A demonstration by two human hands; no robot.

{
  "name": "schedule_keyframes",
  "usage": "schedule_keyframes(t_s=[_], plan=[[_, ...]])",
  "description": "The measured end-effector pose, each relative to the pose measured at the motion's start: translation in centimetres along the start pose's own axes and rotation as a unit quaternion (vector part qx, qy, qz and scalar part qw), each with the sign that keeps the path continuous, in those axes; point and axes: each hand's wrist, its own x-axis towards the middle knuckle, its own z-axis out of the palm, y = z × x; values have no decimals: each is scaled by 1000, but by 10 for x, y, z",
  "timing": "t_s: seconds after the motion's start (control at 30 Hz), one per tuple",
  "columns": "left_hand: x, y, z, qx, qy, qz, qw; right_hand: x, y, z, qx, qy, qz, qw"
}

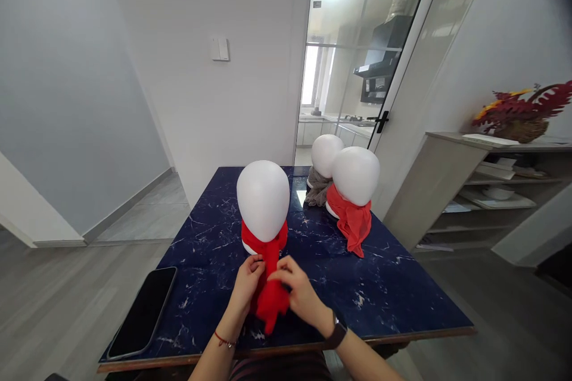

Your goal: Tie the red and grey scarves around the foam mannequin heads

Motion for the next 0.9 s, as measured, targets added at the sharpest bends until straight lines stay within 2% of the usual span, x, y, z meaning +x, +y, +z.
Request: schedule_keyframes(t_s=[0.07, 0.13, 0.23, 0.3, 0.33, 0.43, 0.5, 0.53, 0.63, 0.73, 0.83, 0.9], plan=[[2, -1, 4, -42, 14, -14, 999, -14, 3, 5, -110, -88, -34, 989], [4, -2, 4, -47, 27, -12, 998, -20, 8, 5, -166, -104, -19, 980], [3, -5, -3, 16, 30, 12, 999, -17, 12, -5, -170, -101, 6, 980], [1, -5, -10, 108, 60, 65, 990, -12, 12, -14, -131, -69, 6, 989], [0, -4, -14, 159, 87, 100, 978, -9, 12, -18, -105, -33, 12, 994], [-2, 0, -20, 239, 135, 163, 948, 4, 15, -24, -18, 117, 87, 989], [-2, 3, -16, 217, 103, 141, 960, 13, 19, -20, 20, 174, 166, 970], [-1, 4, -12, 195, 77, 117, 971, 17, 20, -15, 24, 175, 195, 965], [-5, 5, 2, 113, 7, 53, 992, 20, 22, 6, 32, 93, 202, 974], [-14, 3, 5, 9, -9, -8, 1000, 12, 25, 18, 91, 31, 195, 976], [-15, 3, -13, 1, 19, -43, 999, 4, 38, 3, 74, 32, 223, 971], [-5, 8, -31, 61, 63, -9, 996, 8, 51, -21, 4, 72, 220, 973]])
